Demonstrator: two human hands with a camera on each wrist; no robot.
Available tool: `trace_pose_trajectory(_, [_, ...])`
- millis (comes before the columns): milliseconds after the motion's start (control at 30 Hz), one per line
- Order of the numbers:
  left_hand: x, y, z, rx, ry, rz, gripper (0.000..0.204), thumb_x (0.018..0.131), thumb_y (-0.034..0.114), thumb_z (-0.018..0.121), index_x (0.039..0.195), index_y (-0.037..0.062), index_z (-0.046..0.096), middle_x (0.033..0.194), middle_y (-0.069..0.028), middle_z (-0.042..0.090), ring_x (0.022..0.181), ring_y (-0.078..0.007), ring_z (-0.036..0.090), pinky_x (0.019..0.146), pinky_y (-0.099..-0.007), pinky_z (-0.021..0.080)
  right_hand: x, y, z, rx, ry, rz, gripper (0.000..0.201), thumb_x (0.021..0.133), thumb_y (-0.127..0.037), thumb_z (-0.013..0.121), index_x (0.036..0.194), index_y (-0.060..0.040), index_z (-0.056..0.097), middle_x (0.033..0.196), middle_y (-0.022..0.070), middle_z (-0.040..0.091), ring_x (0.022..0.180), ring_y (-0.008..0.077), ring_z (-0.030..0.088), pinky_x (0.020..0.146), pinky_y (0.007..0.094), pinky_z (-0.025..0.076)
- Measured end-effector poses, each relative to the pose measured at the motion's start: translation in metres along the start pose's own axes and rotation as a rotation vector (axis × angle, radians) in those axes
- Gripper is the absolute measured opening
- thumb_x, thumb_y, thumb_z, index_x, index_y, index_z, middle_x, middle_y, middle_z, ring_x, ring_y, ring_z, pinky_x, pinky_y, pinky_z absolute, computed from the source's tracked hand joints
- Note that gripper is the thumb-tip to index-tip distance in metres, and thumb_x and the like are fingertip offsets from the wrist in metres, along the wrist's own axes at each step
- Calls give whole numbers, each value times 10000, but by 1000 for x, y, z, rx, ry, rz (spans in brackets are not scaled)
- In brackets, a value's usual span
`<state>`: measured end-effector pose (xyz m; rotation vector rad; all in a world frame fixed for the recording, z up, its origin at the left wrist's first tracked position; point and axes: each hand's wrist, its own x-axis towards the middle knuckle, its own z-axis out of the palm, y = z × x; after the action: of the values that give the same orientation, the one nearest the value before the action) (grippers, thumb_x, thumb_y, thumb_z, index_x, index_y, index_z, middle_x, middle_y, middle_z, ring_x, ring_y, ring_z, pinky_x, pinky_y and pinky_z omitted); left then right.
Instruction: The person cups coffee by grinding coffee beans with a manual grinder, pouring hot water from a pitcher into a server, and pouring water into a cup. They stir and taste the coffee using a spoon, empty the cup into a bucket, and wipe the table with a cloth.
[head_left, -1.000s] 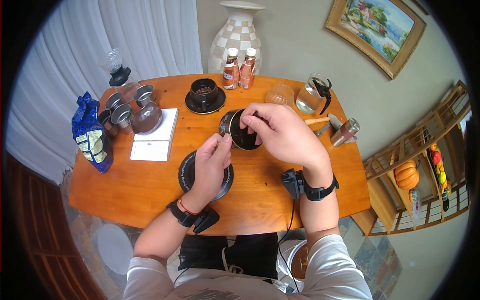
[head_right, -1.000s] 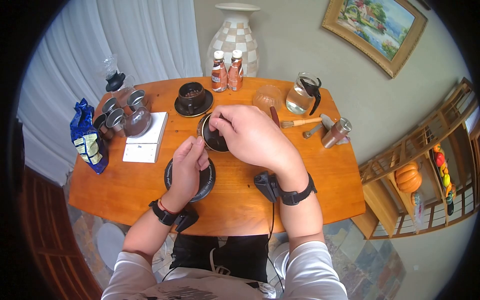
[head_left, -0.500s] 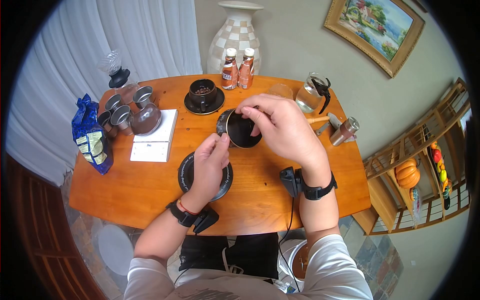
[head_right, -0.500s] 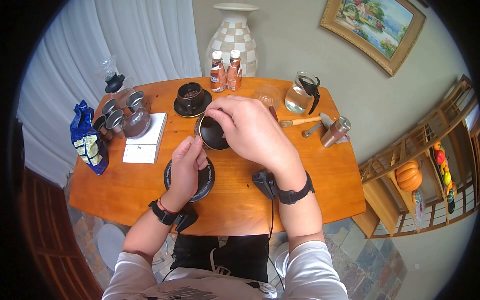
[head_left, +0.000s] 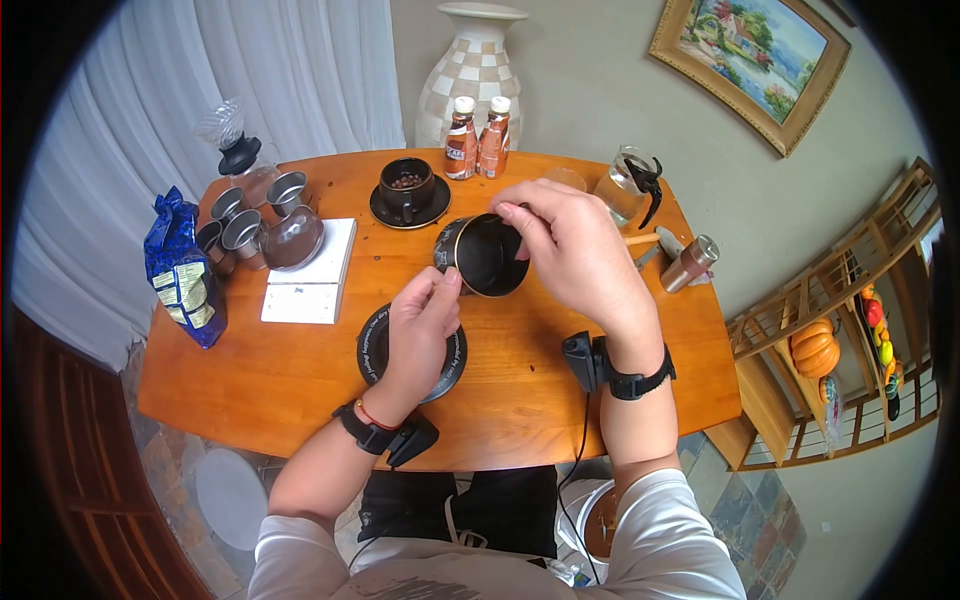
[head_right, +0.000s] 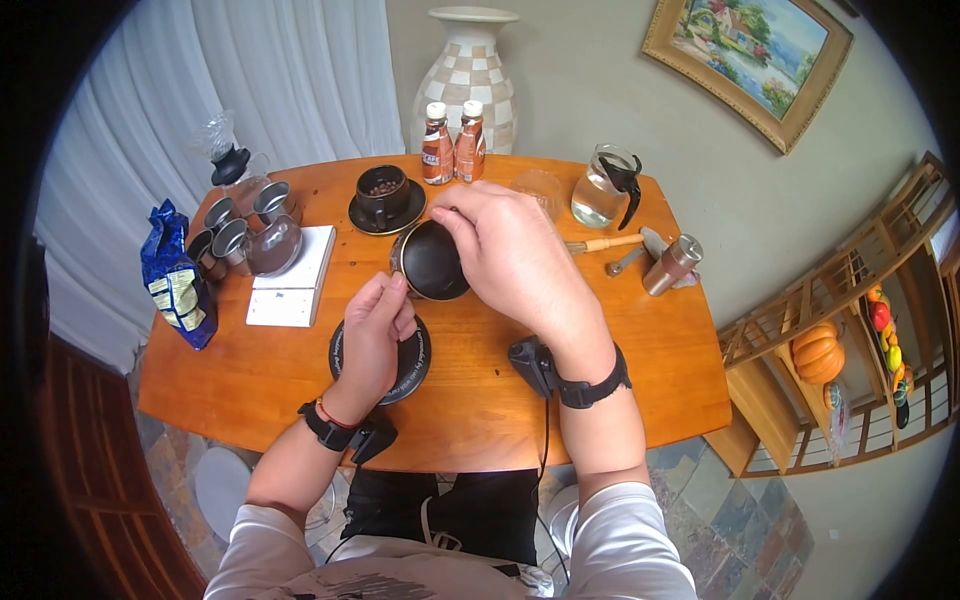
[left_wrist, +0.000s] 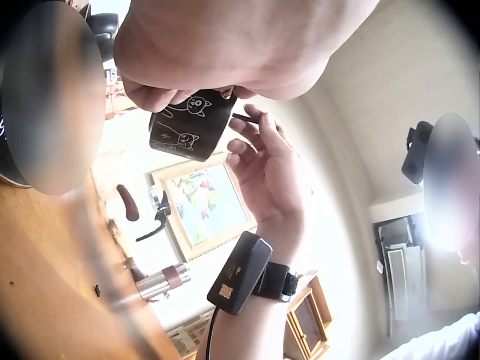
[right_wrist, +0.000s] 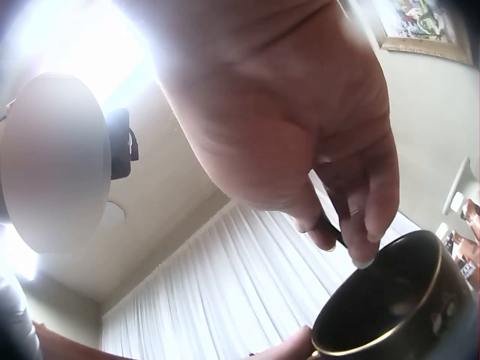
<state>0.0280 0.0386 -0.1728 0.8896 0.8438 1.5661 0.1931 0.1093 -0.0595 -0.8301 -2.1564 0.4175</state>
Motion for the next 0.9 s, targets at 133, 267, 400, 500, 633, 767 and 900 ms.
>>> trace_pose_trajectory(133, [1,0,-1,-20,13,-7,260,1075,222,551,834,138,507,713,63,369,635,-51,327,572,-223,286,-2,-9,-2,219,-171,91,151,1000,-85,603,998,44,682,850,115,694,662,175,672,637,290,536])
trace_pose_trajectory(267, [1,3,0,-8,22,6,263,1072,218,556,828,135,505,707,63,371,632,-51,326,570,-224,282,-5,-2,2,177,-233,107,156,1001,-84,595,997,47,679,832,137,688,655,198,666,633,300,530])
trace_pose_trajectory(400, [0,0,1,1,10,-8,276,1070,214,560,814,136,495,702,62,373,624,-51,325,567,-224,280,-4,12,4,-106,-119,-21,147,999,-80,586,1001,38,673,823,169,673,653,241,666,628,327,525])
trace_pose_trajectory(500, [-1,0,2,43,6,-8,289,1067,210,564,800,138,482,698,61,373,618,-52,325,565,-223,279,-2,7,3,-143,-50,-25,142,999,-76,584,1010,33,674,853,169,675,656,243,672,628,332,528])
trace_pose_trajectory(633, [-1,-1,3,4,6,-17,280,1070,214,559,809,137,490,698,61,372,617,-52,322,563,-223,276,0,1,3,32,-30,-2,150,1004,-81,588,1036,34,679,899,142,684,653,193,669,623,308,531])
trace_pose_trajectory(767, [0,-1,0,-42,14,-22,268,1073,216,551,822,135,502,703,61,372,624,-52,321,566,-224,275,-2,-2,3,216,-122,58,156,1005,-90,595,1054,29,683,862,125,684,645,161,653,617,287,528])
trace_pose_trajectory(900, [0,2,0,-39,16,-14,266,1073,214,550,823,134,504,707,61,372,628,-52,322,568,-224,277,-3,-3,1,122,-224,107,167,992,-113,585,1020,13,691,866,169,695,768,284,666,706,374,532])
